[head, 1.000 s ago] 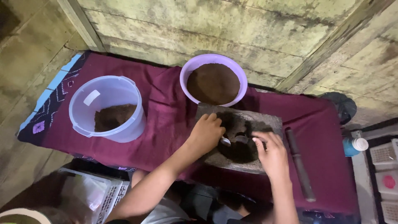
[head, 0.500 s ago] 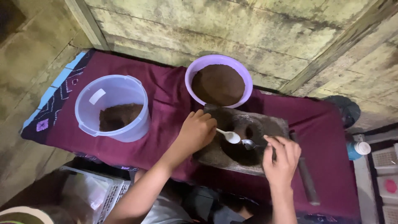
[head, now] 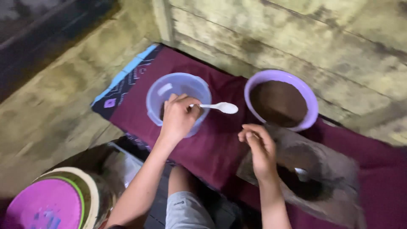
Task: Transferring brown powder between containers and a mortar using a spoon, then grinding it with a stone pestle.
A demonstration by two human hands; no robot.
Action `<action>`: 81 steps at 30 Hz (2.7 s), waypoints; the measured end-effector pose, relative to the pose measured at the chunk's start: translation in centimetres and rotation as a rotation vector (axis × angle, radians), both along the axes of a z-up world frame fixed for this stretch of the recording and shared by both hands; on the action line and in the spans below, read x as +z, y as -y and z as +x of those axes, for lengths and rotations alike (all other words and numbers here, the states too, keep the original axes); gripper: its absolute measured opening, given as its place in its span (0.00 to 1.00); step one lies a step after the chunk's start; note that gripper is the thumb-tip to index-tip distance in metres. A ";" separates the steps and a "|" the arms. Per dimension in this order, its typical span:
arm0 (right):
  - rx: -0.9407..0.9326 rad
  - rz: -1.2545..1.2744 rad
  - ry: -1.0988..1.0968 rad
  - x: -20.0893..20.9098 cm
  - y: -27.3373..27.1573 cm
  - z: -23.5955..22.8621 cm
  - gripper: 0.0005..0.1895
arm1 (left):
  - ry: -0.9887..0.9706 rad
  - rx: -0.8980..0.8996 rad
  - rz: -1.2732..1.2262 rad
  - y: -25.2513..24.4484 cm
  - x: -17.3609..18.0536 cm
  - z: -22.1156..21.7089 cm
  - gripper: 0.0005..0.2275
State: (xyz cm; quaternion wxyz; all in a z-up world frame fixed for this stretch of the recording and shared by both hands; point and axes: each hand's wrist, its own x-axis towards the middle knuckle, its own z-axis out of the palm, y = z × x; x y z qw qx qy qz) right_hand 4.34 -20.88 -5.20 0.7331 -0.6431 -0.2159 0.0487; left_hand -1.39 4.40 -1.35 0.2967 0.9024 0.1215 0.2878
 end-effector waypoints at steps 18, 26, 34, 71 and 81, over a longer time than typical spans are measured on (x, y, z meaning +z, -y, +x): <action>0.225 -0.384 0.346 0.7 -21.1 6.4 0.13 | -0.736 0.177 0.787 -8.8 -8.0 7.9 0.10; 0.154 -0.328 0.307 -1.0 -20.9 6.5 0.13 | -0.809 0.006 0.643 -9.7 -11.0 9.3 0.09; 0.105 -0.219 0.338 -1.6 -20.8 6.8 0.13 | -0.879 0.003 0.566 -11.1 -11.9 9.9 0.11; 0.223 0.099 -0.358 1.0 -17.8 5.6 0.26 | -0.849 -0.104 0.113 -15.6 -5.4 7.0 0.17; 0.282 0.274 -0.765 -0.2 -17.1 5.7 0.32 | -0.840 -0.065 0.043 -16.8 -4.4 7.0 0.16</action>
